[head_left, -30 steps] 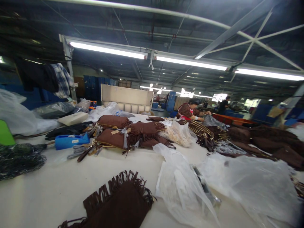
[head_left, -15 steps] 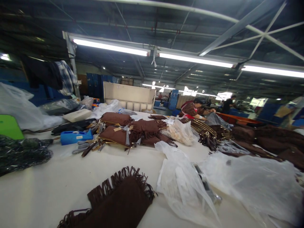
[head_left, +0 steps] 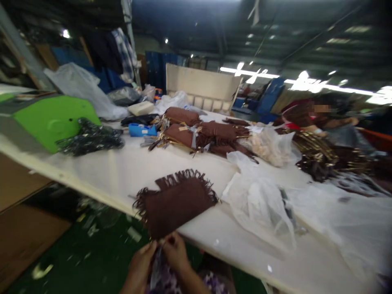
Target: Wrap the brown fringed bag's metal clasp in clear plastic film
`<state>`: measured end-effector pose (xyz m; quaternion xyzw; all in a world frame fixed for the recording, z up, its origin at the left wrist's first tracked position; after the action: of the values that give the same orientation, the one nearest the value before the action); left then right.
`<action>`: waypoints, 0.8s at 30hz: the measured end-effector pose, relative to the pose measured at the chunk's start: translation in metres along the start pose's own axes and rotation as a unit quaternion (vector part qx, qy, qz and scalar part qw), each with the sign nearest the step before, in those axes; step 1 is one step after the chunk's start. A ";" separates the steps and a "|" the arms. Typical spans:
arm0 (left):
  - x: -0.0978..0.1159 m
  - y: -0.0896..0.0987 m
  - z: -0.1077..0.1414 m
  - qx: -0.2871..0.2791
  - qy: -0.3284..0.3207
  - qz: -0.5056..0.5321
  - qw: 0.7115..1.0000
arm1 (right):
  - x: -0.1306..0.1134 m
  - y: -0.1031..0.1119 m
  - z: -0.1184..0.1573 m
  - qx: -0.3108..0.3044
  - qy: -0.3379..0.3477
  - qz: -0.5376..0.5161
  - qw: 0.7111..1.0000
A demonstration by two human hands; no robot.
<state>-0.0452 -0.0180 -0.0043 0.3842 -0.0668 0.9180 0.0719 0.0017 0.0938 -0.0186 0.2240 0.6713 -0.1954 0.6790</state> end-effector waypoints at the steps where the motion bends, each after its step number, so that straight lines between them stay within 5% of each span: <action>1: -0.009 -0.001 -0.003 -0.058 0.031 0.023 0.998 | 0.003 0.000 0.003 0.009 -0.026 -0.005 1.000; 3: -0.020 0.000 -0.008 -0.139 0.062 0.074 0.986 | 0.007 0.000 0.008 0.002 -0.067 -0.018 0.998; 10: -0.031 0.007 -0.016 -0.168 0.119 0.137 0.969 | 0.018 0.025 0.020 -0.050 -0.107 0.000 0.993; 16: -0.041 0.009 -0.021 -0.172 0.143 0.152 0.963 | -0.026 0.064 0.009 -0.046 -0.012 0.178 0.983; 20: -0.046 0.005 -0.028 -0.187 0.126 0.129 0.966 | -0.065 0.063 -0.018 -0.002 0.173 0.358 0.917; 24: -0.048 0.005 -0.035 -0.172 0.080 0.072 0.979 | -0.059 0.039 -0.044 -0.077 0.249 0.504 0.823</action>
<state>-0.0366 -0.0210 -0.0632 0.2858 -0.2457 0.9231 0.0759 -0.0141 0.1490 0.0424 0.5189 0.6242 0.2890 0.5075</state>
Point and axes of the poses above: each hand's wrist, its own z-axis away from the middle knuckle, its own y-axis out of the back of the hand, x = y × z, the point moved 5 cm from there along -z, towards the middle knuckle, and after that the axes turned 9 degrees about y, right-handed, at the moved point
